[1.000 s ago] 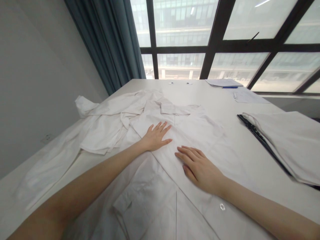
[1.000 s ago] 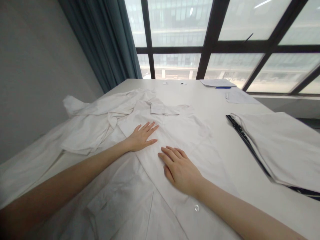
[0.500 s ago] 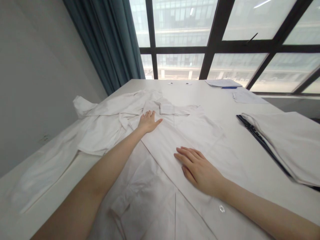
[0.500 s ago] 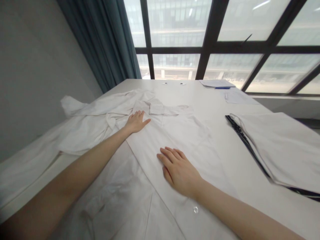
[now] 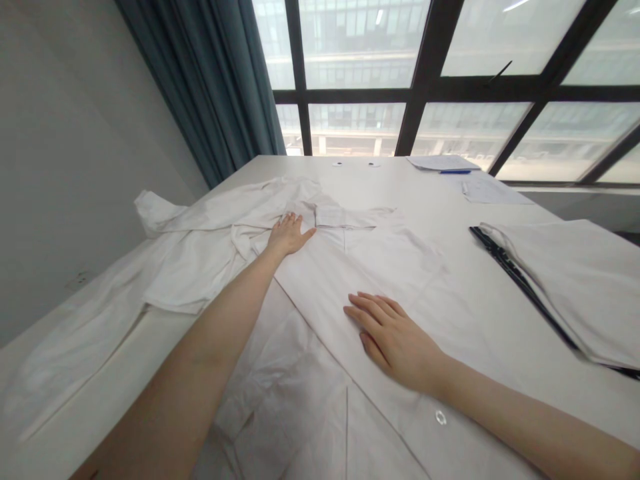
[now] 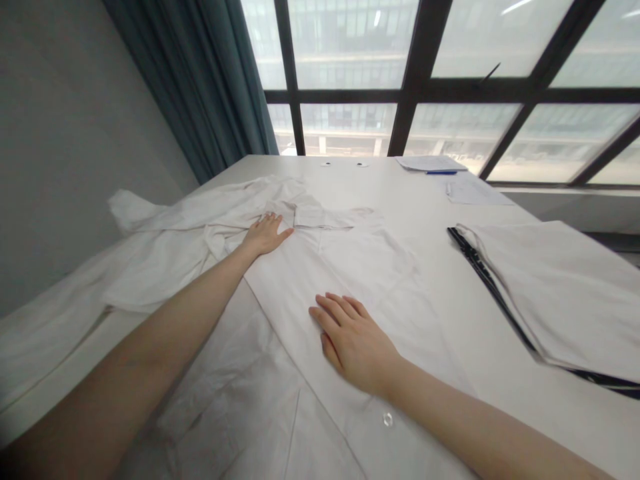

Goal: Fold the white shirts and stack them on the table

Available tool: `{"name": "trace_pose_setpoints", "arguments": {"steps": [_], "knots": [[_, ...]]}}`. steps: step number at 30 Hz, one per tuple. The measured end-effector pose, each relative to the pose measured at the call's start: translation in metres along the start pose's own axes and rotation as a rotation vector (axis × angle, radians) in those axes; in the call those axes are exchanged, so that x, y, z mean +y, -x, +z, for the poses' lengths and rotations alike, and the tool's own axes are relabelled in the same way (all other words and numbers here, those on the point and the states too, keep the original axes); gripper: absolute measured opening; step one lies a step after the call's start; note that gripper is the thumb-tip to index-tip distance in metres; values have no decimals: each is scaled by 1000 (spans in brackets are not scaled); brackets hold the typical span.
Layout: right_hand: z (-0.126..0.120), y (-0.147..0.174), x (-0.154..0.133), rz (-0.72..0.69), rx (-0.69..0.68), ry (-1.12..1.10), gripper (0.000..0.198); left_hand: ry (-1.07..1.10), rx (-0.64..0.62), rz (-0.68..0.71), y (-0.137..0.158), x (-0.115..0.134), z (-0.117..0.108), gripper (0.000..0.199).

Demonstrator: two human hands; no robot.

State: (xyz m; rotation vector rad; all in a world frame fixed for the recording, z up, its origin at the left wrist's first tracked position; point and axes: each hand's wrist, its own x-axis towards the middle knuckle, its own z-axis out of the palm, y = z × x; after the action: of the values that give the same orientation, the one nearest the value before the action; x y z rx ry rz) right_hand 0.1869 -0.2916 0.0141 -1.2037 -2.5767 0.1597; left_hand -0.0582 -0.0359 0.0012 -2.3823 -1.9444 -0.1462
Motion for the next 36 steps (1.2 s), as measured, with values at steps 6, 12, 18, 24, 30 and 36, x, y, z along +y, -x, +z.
{"name": "trace_pose_setpoints", "arguments": {"steps": [6, 12, 18, 24, 30, 36], "knots": [[-2, -2, -1, 21, 2, -22, 45, -58, 128, 20, 18, 18, -10, 64], [-3, -3, -2, 20, 6, -26, 46, -71, 38, 188, 63, 33, -8, 65], [-1, -2, 0, 10, 15, -35, 45, -69, -48, 218, 86, 1, -11, 65], [-1, -1, 3, 6, 10, -71, 44, -60, -46, 201, 84, -14, -11, 63], [-3, -3, 9, 29, 13, -215, 43, -89, 8, 115, 89, -9, -12, 57], [3, -3, 21, 168, 267, -437, 40, -190, 164, 216, 104, 7, -24, 52]]}}
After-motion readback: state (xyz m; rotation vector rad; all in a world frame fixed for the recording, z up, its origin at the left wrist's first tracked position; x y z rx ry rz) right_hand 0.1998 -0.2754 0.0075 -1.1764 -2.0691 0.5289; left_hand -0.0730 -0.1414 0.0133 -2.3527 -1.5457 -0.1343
